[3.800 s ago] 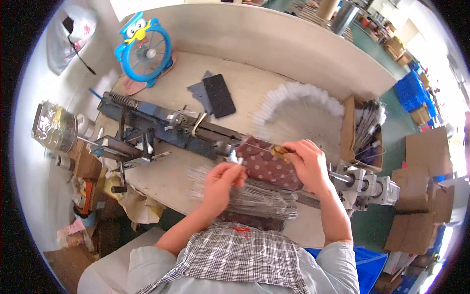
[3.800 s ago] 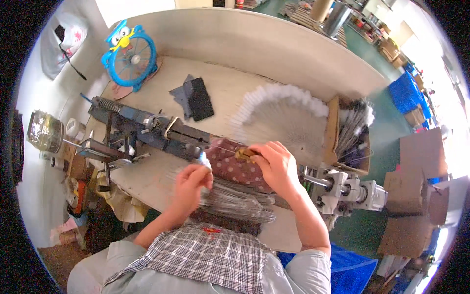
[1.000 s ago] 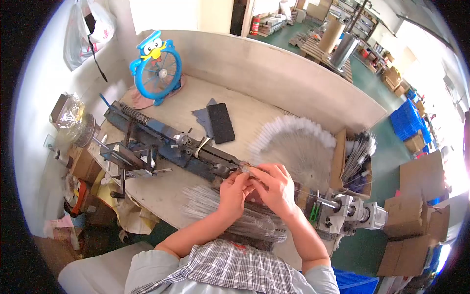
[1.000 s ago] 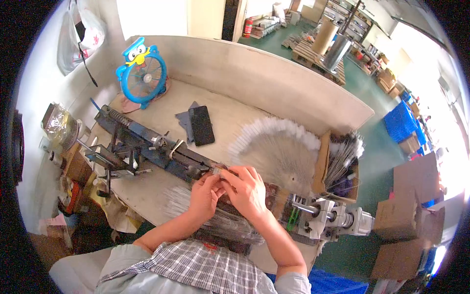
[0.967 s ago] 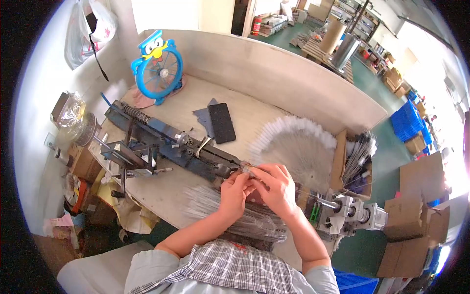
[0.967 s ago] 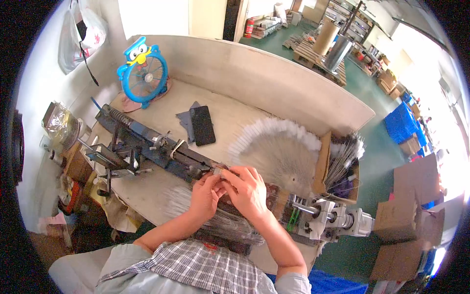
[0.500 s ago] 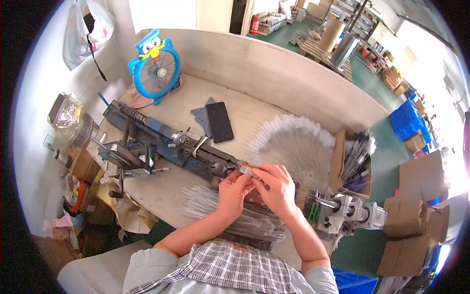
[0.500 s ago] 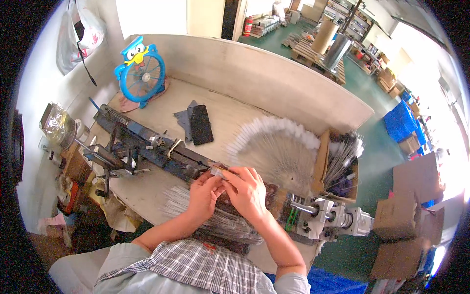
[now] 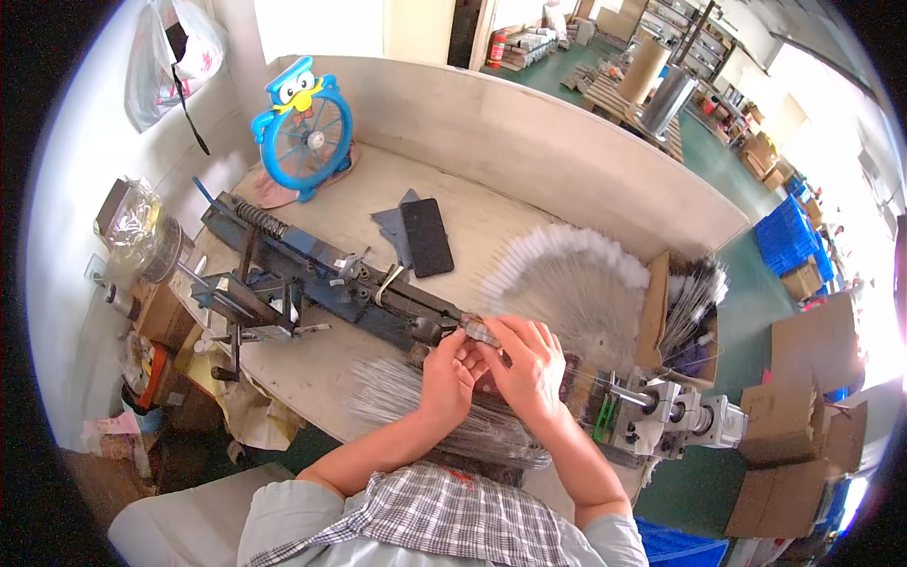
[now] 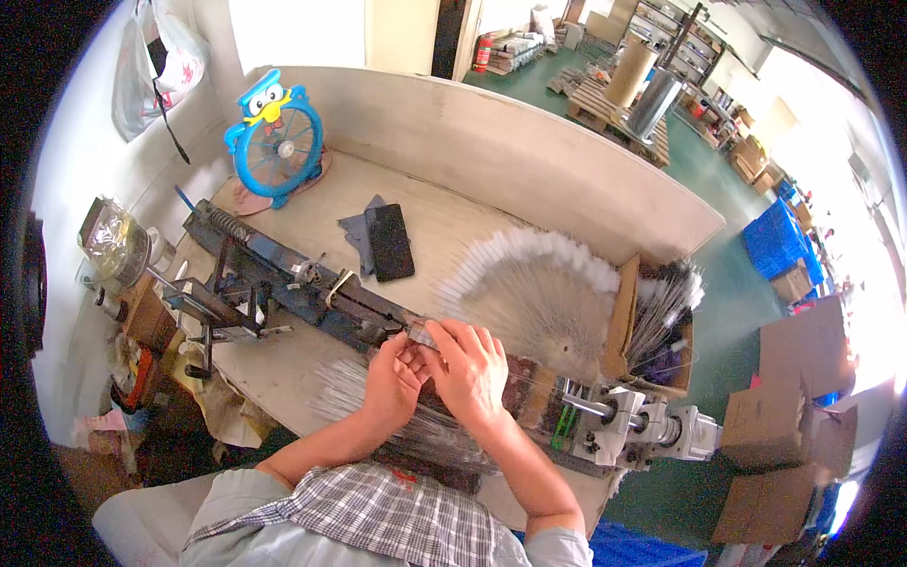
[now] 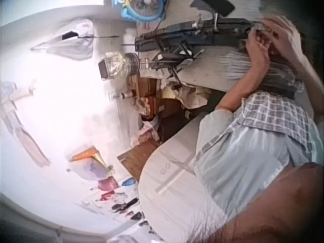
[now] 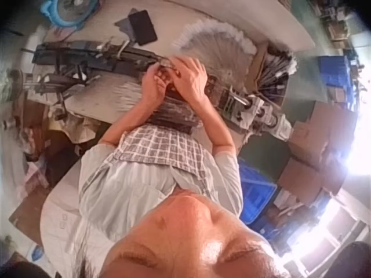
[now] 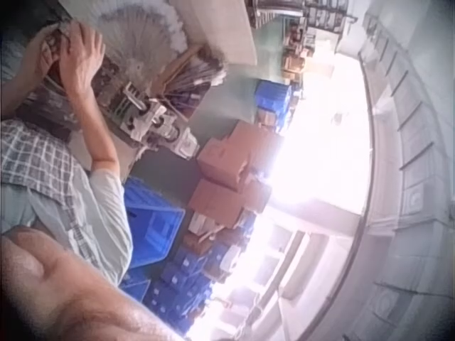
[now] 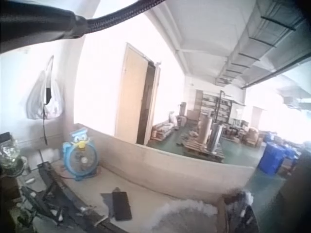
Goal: Assembling small white brushes by attaching them to a metal rod using an assembly machine.
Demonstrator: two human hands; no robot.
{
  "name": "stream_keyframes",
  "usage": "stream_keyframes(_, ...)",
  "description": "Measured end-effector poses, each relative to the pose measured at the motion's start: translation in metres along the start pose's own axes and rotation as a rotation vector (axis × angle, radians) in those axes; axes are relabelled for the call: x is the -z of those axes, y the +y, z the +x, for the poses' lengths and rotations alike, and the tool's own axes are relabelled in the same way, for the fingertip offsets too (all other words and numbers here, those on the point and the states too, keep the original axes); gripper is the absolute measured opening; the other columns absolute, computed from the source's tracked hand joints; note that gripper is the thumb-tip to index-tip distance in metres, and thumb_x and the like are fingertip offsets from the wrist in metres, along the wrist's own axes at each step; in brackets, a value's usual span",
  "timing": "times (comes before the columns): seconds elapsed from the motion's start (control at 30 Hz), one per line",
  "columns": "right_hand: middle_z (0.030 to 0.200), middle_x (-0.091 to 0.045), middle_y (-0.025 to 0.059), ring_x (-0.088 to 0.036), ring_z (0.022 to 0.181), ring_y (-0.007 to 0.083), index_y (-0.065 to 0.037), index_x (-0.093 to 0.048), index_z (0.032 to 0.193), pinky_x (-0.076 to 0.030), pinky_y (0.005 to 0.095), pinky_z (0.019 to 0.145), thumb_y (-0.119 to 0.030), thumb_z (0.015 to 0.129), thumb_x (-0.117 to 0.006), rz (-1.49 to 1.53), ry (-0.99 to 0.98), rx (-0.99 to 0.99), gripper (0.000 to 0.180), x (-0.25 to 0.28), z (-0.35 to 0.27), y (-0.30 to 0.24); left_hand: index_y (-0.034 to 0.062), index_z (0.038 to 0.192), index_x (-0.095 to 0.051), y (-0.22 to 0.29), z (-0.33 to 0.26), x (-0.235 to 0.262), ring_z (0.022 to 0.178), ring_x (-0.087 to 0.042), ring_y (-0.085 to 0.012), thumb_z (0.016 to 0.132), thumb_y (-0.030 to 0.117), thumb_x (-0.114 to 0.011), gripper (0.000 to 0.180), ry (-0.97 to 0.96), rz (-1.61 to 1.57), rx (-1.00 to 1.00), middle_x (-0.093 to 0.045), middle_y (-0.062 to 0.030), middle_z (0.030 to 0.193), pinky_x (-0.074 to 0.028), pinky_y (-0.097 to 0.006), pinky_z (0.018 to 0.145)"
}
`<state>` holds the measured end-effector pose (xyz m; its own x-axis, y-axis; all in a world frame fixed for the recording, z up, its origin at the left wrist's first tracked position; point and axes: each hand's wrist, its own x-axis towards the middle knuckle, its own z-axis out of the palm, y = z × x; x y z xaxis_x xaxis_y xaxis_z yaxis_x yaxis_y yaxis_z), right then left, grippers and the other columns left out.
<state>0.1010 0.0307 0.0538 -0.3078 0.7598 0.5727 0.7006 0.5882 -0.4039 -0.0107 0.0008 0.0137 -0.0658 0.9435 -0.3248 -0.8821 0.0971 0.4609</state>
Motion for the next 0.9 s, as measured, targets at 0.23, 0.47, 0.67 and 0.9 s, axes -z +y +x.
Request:
stream_keyframes(0.23, 0.096, -0.063, 0.0013, -0.059, 0.087, 0.0222, -0.014, -0.069, 0.094, -0.045, 0.0355, 0.074, -0.015, 0.072, -0.07, 0.019, -0.037, 0.04, 0.022, 0.002, 0.0, -0.001, 0.0056, 0.1, -0.056, -0.003, 0.001, 0.005, 0.087, -0.061, -0.0118, 0.091, 0.013, -0.052, 0.012, -0.064, 0.102, -0.086, -0.063, -0.0033, 0.096, -0.048, -0.027, 0.077)
stream_keyframes(0.47, 0.096, -0.063, 0.0014, -0.059, 0.088, 0.0222, -0.013, -0.069, 0.094, -0.045, 0.035, 0.075, -0.015, 0.071, -0.071, 0.029, -0.054, 0.026, 0.023, 0.005, 0.0, 0.001, 0.005, 0.104, -0.058, -0.003, -0.002, 0.0, 0.085, -0.061, -0.0103, 0.09, 0.009, -0.053, 0.015, -0.013, 0.052, -0.071, -0.063, -0.0031, 0.096, -0.05, -0.026, 0.076)
stream_keyframes(0.67, 0.096, -0.063, 0.0015, -0.059, 0.086, 0.0219, -0.013, -0.069, 0.094, -0.046, 0.0347, 0.075, -0.015, 0.071, -0.072, 0.035, -0.029, 0.013, 0.023, 0.008, -0.002, 0.002, 0.0049, 0.104, -0.058, -0.004, 0.0, 0.004, 0.088, -0.062, -0.0121, 0.09, 0.009, -0.054, 0.015, -0.023, 0.071, -0.057, -0.064, -0.004, 0.099, -0.05, -0.028, 0.079)
stream_keyframes(0.9, 0.095, -0.062, 0.0017, -0.059, 0.087, 0.0221, -0.012, -0.069, 0.093, -0.046, 0.0344, 0.074, -0.013, 0.07, -0.072, 0.05, -0.041, 0.015, 0.024, 0.008, -0.004, 0.006, 0.0033, 0.099, -0.057, -0.002, -0.001, -0.003, 0.084, -0.061, -0.0115, 0.09, 0.007, -0.055, 0.01, -0.009, 0.083, -0.059, -0.062, -0.0052, 0.095, -0.05, -0.027, 0.078)
